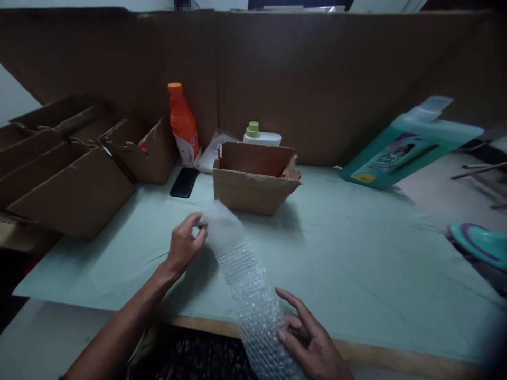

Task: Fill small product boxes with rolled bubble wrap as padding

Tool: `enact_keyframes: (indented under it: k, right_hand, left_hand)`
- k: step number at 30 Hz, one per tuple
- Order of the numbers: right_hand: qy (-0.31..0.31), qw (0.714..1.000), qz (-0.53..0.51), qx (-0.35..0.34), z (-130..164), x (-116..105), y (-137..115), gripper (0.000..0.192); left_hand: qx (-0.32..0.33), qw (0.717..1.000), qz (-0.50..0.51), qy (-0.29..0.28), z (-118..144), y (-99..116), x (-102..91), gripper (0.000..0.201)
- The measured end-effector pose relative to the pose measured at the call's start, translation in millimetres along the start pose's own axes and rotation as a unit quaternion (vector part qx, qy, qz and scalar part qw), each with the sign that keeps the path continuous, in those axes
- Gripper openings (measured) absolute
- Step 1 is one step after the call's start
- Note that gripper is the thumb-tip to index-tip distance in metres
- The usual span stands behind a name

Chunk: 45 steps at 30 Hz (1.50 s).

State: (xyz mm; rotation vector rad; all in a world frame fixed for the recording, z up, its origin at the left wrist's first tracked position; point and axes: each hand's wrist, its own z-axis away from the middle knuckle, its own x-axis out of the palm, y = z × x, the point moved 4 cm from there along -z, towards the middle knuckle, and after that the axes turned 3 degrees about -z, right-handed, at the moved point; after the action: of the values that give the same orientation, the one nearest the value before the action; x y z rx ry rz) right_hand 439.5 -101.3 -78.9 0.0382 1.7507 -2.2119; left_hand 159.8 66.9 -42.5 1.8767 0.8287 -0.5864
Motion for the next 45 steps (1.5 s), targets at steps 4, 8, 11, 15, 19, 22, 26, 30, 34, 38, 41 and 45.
enact_keyframes:
  k: [4,8,11,15,19,22,26,30,34,38,41,45]
  right_hand:
    - [-0.001,1.0,-0.02,0.021,12,10,4,0.067]
    - [-0.009,0.999,-0.004,0.037,18,25,11,0.047]
    - [0.019,0.993,-0.098,0.061,23,35,15,0.035]
    - [0.035,0.956,-0.274,0.094,20,43,11,0.035]
    - [0.018,0.941,-0.332,0.061,0,41,-3,0.043]
    - [0.032,0.942,-0.334,0.013,-12,33,-8,0.059]
    - [0.102,0.984,-0.138,-0.046,-10,16,-8,0.046]
    - [0.11,0.956,0.163,-0.218,-7,13,-17,0.031]
    - [0.084,0.886,0.339,-0.306,-22,25,-13,0.042]
    - [0.062,0.885,0.33,-0.322,-37,28,-11,0.034]
    - [0.019,0.921,0.255,-0.295,-43,28,-16,0.027]
    - [0.054,0.944,0.216,-0.243,-47,23,-22,0.021]
  left_hand:
    - [0.064,0.996,0.002,-0.06,-30,23,43.4,0.047]
    - [0.096,0.992,-0.005,-0.087,-20,26,54.0,0.071]
    - [0.182,0.966,0.025,-0.184,30,24,24.6,0.076]
    - [0.184,0.911,0.124,-0.347,114,33,-18.0,0.091]
    - [0.073,0.933,0.212,-0.281,142,45,-12.6,0.07]
    - [-0.038,0.966,0.161,-0.198,129,36,15.3,0.05]
    - [-0.036,0.976,0.084,-0.199,109,25,43.1,0.064]
    - [0.008,0.98,0.035,-0.195,106,24,49.6,0.067]
    - [0.035,0.983,0.002,-0.179,107,29,41.4,0.06]
    - [0.085,0.979,0.039,-0.181,111,41,19.4,0.054]
    - [0.13,0.963,0.092,-0.218,119,50,11.3,0.056]
    - [0.081,0.971,0.087,-0.207,121,44,20.3,0.042]
